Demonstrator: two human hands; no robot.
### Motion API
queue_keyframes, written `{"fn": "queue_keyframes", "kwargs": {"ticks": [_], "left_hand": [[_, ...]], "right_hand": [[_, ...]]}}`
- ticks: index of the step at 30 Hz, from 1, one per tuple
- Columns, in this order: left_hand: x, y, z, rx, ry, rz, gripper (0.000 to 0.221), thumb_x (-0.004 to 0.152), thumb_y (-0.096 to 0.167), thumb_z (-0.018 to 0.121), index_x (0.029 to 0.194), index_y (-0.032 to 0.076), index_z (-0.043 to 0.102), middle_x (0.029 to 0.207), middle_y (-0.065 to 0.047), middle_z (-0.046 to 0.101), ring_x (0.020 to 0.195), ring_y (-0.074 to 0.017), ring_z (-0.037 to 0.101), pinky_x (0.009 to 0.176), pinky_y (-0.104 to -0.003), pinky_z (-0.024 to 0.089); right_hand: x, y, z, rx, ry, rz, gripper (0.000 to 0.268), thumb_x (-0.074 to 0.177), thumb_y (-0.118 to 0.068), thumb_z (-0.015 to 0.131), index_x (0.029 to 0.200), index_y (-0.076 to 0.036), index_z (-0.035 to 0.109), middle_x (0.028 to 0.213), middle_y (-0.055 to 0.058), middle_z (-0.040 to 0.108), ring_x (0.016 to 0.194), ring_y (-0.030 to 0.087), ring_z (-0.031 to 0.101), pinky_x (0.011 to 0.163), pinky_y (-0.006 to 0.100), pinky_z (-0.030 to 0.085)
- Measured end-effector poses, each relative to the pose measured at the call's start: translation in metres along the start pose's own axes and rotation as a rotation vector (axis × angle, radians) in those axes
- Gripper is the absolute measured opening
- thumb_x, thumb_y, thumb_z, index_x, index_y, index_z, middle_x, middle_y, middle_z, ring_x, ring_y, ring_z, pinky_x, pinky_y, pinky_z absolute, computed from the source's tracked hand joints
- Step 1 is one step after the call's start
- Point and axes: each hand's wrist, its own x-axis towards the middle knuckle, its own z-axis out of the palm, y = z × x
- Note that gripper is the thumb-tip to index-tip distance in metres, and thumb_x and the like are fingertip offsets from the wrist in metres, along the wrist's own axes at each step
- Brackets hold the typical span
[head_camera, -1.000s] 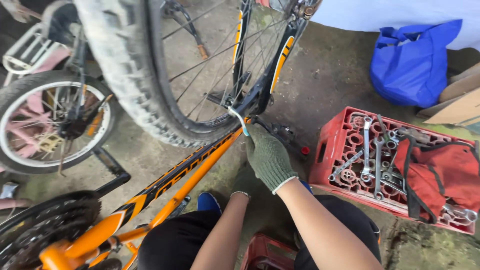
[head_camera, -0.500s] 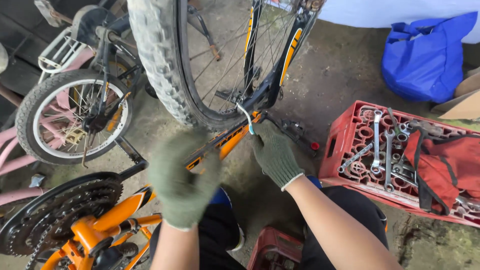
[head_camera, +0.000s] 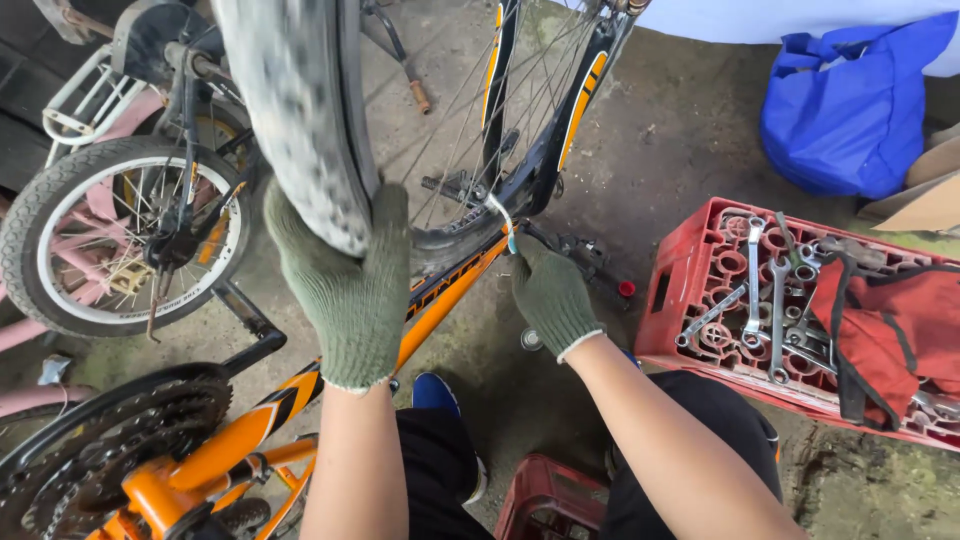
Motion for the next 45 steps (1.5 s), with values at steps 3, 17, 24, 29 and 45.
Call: {"fn": "queue_keyframes", "kwargs": {"ticks": [3, 17, 24, 29, 45], "left_hand": [[-0.020, -0.025, 0.009, -0.170, 0.015, -0.056, 0.052, 0.096, -0.001, 0.071, 0.137, 0.002, 0.040, 0.125, -0.016, 0.058, 0.107, -0.0238, 0.065, 0.095, -0.034, 0.056], [-0.035, -0.052, 0.018, -0.122, 0.004, -0.200, 0.054, 0.090, 0.000, 0.071, 0.134, -0.002, 0.041, 0.110, -0.016, 0.071, 0.097, -0.0241, 0.075, 0.086, -0.032, 0.059], [-0.050, -0.070, 0.017, -0.282, -0.064, -0.312, 0.059, 0.092, -0.001, 0.072, 0.139, 0.001, 0.037, 0.112, -0.015, 0.072, 0.101, -0.0211, 0.074, 0.084, -0.029, 0.062], [-0.043, -0.058, 0.014, -0.247, -0.049, -0.301, 0.051, 0.090, -0.002, 0.071, 0.132, 0.000, 0.043, 0.112, -0.014, 0.071, 0.102, -0.0212, 0.074, 0.086, -0.030, 0.058], [-0.042, -0.057, 0.015, -0.062, -0.015, -0.194, 0.047, 0.090, 0.004, 0.073, 0.130, -0.003, 0.049, 0.110, -0.015, 0.072, 0.098, -0.0244, 0.072, 0.090, -0.034, 0.056]], "right_hand": [[-0.003, -0.009, -0.001, -0.041, 0.061, -0.091, 0.023, 0.095, -0.016, 0.065, 0.113, -0.004, 0.072, 0.103, 0.030, 0.072, 0.105, 0.044, 0.068, 0.084, 0.051, 0.059], [0.006, -0.072, -0.038, 0.004, -0.077, 0.058, 0.024, 0.101, -0.020, 0.053, 0.109, -0.005, 0.070, 0.094, 0.030, 0.072, 0.093, 0.048, 0.069, 0.077, 0.052, 0.059], [0.002, -0.010, 0.011, -0.142, -0.090, 0.069, 0.032, 0.098, -0.024, 0.057, 0.127, -0.013, 0.064, 0.100, 0.026, 0.073, 0.096, 0.046, 0.070, 0.078, 0.053, 0.059], [0.003, -0.017, -0.013, -0.132, -0.107, 0.155, 0.036, 0.099, -0.028, 0.053, 0.131, -0.014, 0.062, 0.093, 0.026, 0.072, 0.095, 0.046, 0.069, 0.077, 0.056, 0.059], [0.017, 0.003, 0.013, -0.229, -0.222, 0.109, 0.025, 0.097, -0.025, 0.054, 0.110, -0.007, 0.067, 0.085, 0.024, 0.073, 0.088, 0.043, 0.073, 0.076, 0.054, 0.059]]}}
